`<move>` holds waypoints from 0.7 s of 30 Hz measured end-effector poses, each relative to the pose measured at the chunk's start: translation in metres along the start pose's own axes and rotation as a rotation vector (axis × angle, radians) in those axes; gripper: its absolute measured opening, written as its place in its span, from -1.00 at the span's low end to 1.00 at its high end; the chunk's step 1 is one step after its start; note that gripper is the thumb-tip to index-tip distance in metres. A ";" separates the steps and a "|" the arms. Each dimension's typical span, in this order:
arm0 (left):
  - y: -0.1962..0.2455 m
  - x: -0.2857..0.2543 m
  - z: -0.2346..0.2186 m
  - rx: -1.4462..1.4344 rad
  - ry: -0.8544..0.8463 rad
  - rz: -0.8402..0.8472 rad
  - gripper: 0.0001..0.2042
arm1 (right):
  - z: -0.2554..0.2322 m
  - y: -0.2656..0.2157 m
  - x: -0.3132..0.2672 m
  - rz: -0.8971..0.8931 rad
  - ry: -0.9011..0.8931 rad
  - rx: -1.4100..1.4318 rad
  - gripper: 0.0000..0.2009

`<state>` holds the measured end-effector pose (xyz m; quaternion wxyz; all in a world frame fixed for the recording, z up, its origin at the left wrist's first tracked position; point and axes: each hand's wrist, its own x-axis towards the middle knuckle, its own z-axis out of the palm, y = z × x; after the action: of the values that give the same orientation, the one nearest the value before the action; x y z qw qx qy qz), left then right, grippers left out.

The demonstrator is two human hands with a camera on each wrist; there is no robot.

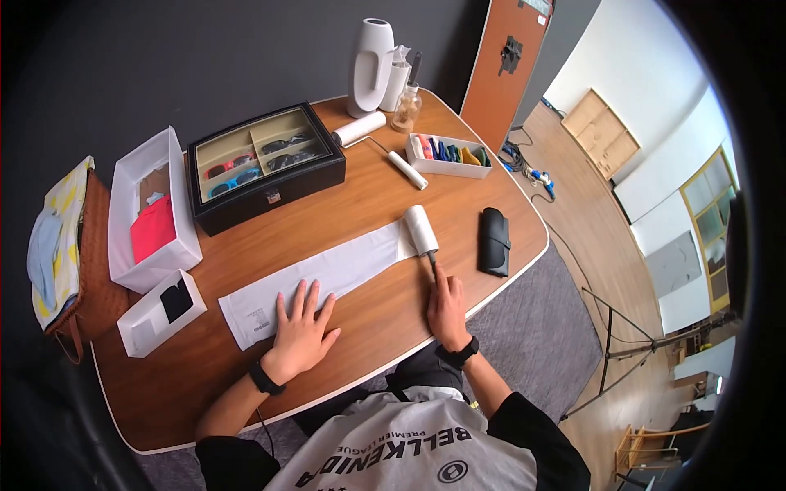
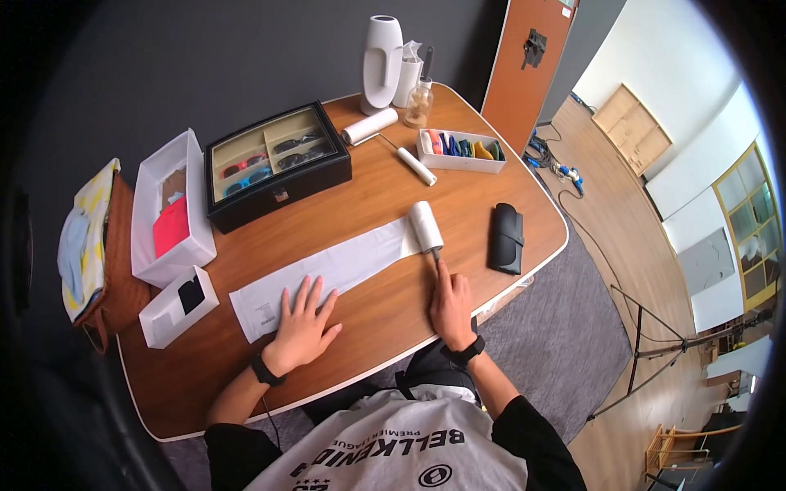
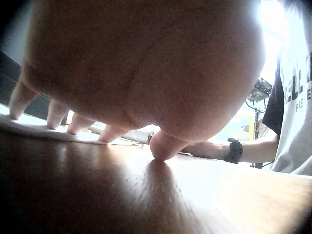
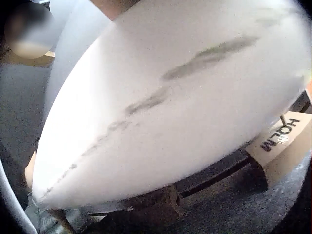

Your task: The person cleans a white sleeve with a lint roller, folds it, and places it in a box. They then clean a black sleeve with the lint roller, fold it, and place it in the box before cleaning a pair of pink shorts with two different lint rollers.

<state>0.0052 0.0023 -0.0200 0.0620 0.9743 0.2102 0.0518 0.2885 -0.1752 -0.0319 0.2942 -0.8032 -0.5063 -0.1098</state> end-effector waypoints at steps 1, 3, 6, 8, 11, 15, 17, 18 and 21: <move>0.000 0.000 0.000 0.005 0.012 0.007 -0.32 | 0.002 -0.007 -0.002 -0.040 0.006 0.025 -0.38; 0.000 -0.001 -0.001 0.010 0.021 0.016 -0.32 | 0.003 -0.030 -0.007 -0.071 -0.046 0.072 -0.37; 0.000 -0.001 -0.001 0.013 0.022 0.020 -0.31 | 0.015 -0.058 -0.022 -0.148 -0.126 0.149 -0.29; 0.000 -0.001 0.000 0.009 0.026 0.016 -0.31 | 0.017 -0.083 -0.029 -0.175 -0.180 0.180 -0.25; 0.000 0.001 0.000 0.010 -0.032 -0.006 -0.32 | 0.017 -0.111 -0.033 -0.242 -0.239 0.191 -0.22; 0.001 0.001 -0.001 0.021 -0.032 -0.003 -0.33 | 0.020 -0.107 -0.033 -0.224 -0.245 0.211 -0.23; 0.001 0.000 0.001 0.013 0.003 0.000 -0.33 | 0.019 -0.093 -0.030 -0.190 -0.247 0.172 -0.26; 0.001 0.000 0.001 0.012 0.003 -0.001 -0.33 | 0.017 -0.086 -0.028 -0.190 -0.249 0.172 -0.26; 0.001 0.000 -0.002 0.012 0.009 0.001 -0.33 | 0.015 -0.052 -0.020 -0.126 -0.127 0.122 -0.33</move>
<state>0.0050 0.0014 -0.0183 0.0552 0.9745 0.2105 0.0552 0.2320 -0.1655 -0.0347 0.3025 -0.7557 -0.5791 -0.0459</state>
